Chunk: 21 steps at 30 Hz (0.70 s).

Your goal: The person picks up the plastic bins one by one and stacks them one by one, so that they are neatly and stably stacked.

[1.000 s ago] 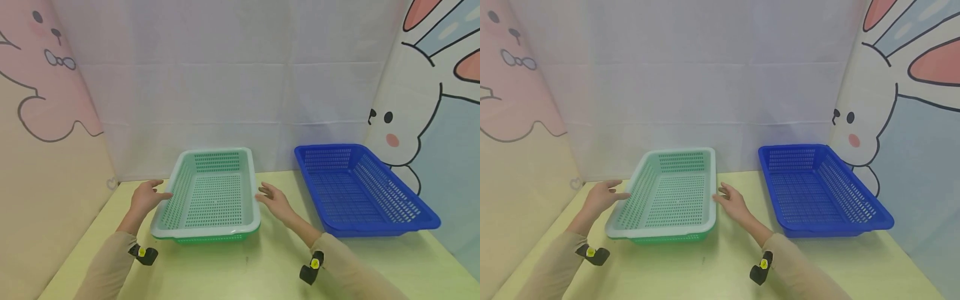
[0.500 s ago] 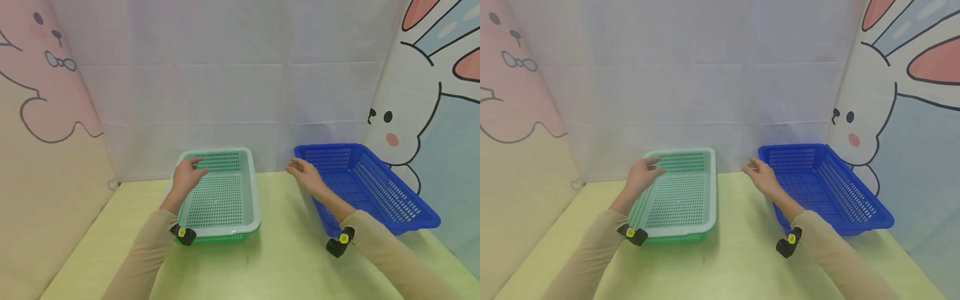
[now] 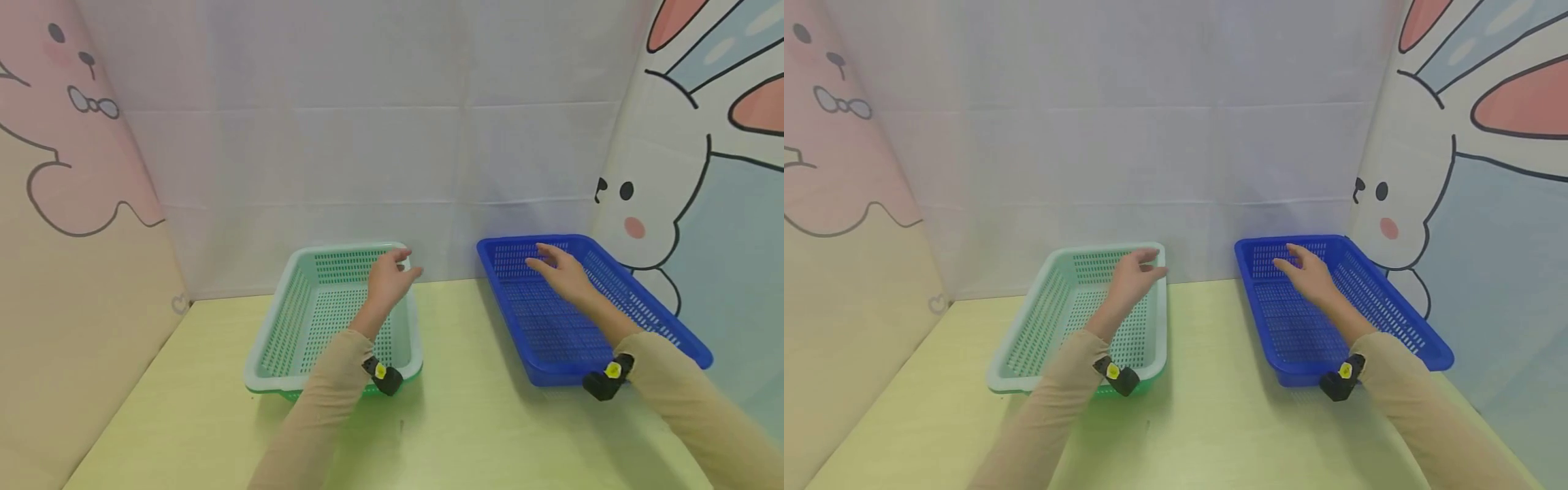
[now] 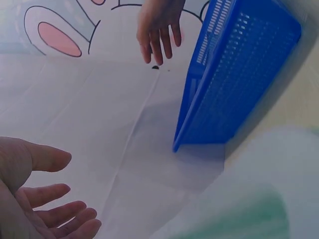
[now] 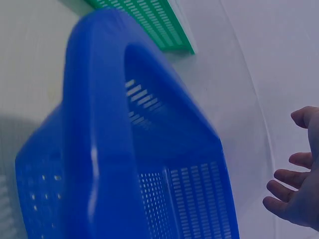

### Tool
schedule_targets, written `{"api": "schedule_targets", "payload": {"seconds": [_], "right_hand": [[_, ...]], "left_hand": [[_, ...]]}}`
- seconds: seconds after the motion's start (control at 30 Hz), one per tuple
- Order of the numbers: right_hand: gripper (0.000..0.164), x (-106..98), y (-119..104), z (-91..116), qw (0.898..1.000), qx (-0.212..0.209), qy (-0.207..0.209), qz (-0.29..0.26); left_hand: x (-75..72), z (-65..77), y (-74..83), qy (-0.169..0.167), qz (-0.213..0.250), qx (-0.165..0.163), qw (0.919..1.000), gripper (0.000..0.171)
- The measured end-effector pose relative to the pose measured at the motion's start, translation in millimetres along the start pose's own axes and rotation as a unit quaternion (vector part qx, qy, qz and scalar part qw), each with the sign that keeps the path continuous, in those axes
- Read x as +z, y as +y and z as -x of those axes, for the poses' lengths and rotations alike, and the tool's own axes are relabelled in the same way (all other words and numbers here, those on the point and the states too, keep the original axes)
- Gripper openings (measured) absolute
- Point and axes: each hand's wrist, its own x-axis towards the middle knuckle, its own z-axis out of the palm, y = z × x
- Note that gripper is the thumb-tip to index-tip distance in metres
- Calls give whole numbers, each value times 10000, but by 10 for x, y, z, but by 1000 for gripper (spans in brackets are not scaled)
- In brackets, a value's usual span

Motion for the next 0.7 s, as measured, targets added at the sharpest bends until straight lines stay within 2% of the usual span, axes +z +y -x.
{"api": "schedule_targets", "payload": {"seconds": [0.3,0.37,0.5,0.57,0.63,0.7], "right_hand": [[75,-408,519,29,9979,371,370,374],[77,-489,750,3,9974,476,413,354],[81,-585,1462,-143,9933,673,666,662],[81,-617,1750,-174,9914,724,767,772],[81,-644,1857,-136,9901,765,824,839],[79,-683,1772,-21,9919,763,735,701]], "left_hand": [[558,56,177,173,679,-111,9975,46],[657,87,201,159,759,-138,9969,47],[842,166,220,41,868,-250,9959,48],[930,210,214,-23,899,-367,9953,50],[1019,247,193,-62,908,-450,9948,51],[1112,283,166,-129,1011,-561,9932,53]]}}
